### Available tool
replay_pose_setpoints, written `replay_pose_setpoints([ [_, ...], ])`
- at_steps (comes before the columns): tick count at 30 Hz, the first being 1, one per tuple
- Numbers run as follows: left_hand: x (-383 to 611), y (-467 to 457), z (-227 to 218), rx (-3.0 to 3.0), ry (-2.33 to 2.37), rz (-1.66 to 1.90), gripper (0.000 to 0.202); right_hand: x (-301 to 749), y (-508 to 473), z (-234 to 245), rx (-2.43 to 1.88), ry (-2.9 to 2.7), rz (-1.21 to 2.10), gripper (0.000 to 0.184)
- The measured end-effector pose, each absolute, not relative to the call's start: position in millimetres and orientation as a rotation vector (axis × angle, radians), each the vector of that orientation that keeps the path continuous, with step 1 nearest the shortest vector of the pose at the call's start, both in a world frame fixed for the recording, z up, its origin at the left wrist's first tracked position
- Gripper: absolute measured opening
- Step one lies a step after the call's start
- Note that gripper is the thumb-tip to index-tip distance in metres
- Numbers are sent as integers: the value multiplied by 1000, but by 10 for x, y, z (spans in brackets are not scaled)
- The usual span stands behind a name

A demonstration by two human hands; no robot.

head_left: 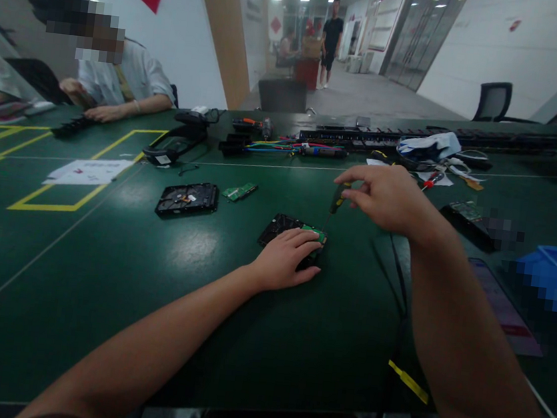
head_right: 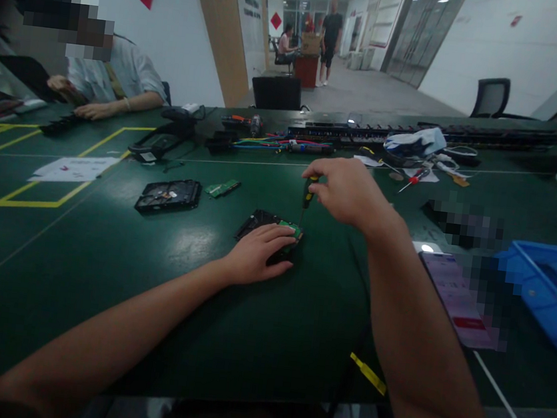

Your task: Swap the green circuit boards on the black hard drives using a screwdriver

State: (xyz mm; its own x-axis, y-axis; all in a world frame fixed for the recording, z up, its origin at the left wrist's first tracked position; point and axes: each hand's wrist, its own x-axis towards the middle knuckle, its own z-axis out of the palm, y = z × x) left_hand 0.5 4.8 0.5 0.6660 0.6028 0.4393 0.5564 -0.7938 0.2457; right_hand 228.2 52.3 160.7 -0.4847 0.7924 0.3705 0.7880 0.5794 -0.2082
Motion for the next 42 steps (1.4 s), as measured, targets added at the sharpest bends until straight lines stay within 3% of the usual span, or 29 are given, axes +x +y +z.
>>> replay_pose_setpoints([
  [42, -6, 59, -1, 2786, 979, 780, 51, 2275, 526, 1589, -1242, -2324, -25, 17],
])
